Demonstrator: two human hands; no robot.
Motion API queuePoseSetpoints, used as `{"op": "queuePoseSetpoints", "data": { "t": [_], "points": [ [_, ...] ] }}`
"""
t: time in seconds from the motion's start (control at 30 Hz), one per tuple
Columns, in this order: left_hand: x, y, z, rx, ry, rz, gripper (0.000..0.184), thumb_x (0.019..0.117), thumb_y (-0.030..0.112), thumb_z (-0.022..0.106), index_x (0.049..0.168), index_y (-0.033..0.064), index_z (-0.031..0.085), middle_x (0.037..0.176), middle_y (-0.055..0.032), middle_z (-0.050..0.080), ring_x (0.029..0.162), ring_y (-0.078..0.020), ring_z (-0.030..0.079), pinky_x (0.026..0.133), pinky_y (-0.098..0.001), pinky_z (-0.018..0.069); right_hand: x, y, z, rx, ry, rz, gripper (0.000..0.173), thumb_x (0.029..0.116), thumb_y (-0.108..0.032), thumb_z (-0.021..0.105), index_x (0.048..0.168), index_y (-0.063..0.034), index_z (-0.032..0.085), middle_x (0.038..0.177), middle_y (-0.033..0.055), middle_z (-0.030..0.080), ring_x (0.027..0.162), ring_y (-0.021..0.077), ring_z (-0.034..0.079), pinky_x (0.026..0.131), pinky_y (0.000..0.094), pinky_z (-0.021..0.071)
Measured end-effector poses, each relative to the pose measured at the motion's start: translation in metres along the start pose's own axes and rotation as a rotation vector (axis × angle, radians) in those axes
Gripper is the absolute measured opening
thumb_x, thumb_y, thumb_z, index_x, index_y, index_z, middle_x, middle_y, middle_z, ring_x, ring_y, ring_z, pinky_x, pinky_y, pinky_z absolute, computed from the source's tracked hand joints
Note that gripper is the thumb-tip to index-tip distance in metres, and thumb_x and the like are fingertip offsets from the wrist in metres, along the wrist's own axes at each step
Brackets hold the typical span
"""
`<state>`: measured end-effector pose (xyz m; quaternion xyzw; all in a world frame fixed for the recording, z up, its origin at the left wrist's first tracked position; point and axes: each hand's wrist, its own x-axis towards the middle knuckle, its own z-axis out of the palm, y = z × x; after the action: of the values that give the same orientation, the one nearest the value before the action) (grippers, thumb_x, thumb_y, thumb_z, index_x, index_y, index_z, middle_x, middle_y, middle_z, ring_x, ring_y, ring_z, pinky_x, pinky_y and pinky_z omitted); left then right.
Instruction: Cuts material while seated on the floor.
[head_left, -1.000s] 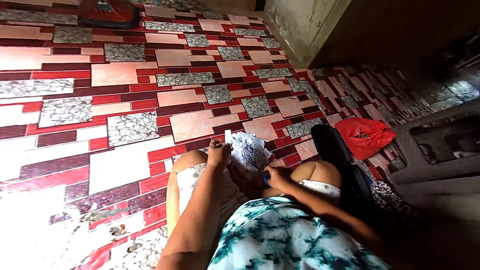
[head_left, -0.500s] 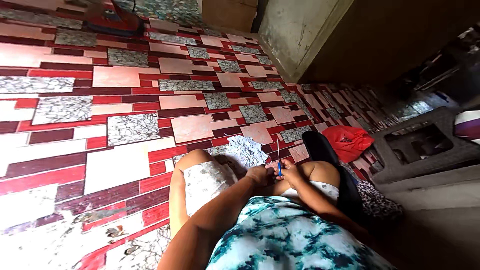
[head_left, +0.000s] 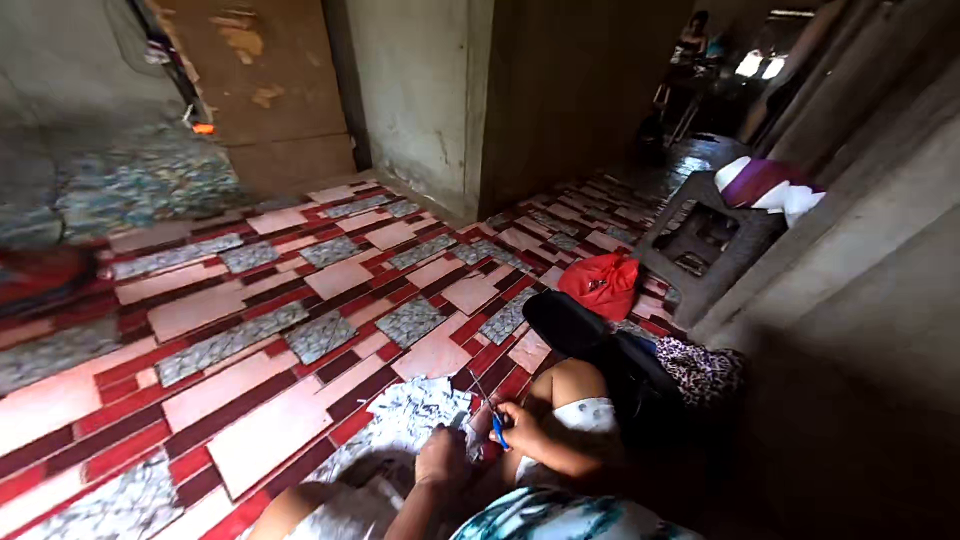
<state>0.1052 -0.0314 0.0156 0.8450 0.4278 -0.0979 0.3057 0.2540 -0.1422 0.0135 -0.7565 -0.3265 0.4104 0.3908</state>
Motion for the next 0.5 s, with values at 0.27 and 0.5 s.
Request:
{"op": "queuePoseSetpoints", "data": {
  "t": [0.27, 0.5],
  "points": [
    [-0.01, -0.016, 0.018, -1.16, 0.1, 0.122, 0.007, 0.0927, -0.004, 0.066, 0.1, -0.0048, 0.067, 0.08, -0.006, 0.07, 0.063, -0.0095, 0.064, 0.059, -0.0264, 0.0564, 0.012, 0.005, 0.016, 0.017, -0.206, -0.25, 0.047, 0.0839, 0.002, 0.074, 0.128, 0.0085, 0.06, 0.118, 0.0247, 0.066, 0.104, 0.0284, 0.066, 0.094, 0.044, 0.0533],
    [-0.005, -0.007, 0.032, -1.098, 0.044, 0.146, 0.007, 0.0941, -0.001, 0.065, 0.1, -0.0033, 0.068, 0.084, -0.0027, 0.073, 0.071, -0.007, 0.069, 0.068, -0.0248, 0.0594, 0.005, 0.002, 0.002, 0.216, -0.159, -0.188, 0.044, 0.0831, 0.01, 0.066, 0.127, 0.0103, 0.058, 0.099, 0.0192, 0.067, 0.077, 0.019, 0.066, 0.074, 0.0359, 0.0581]
  ]
}}
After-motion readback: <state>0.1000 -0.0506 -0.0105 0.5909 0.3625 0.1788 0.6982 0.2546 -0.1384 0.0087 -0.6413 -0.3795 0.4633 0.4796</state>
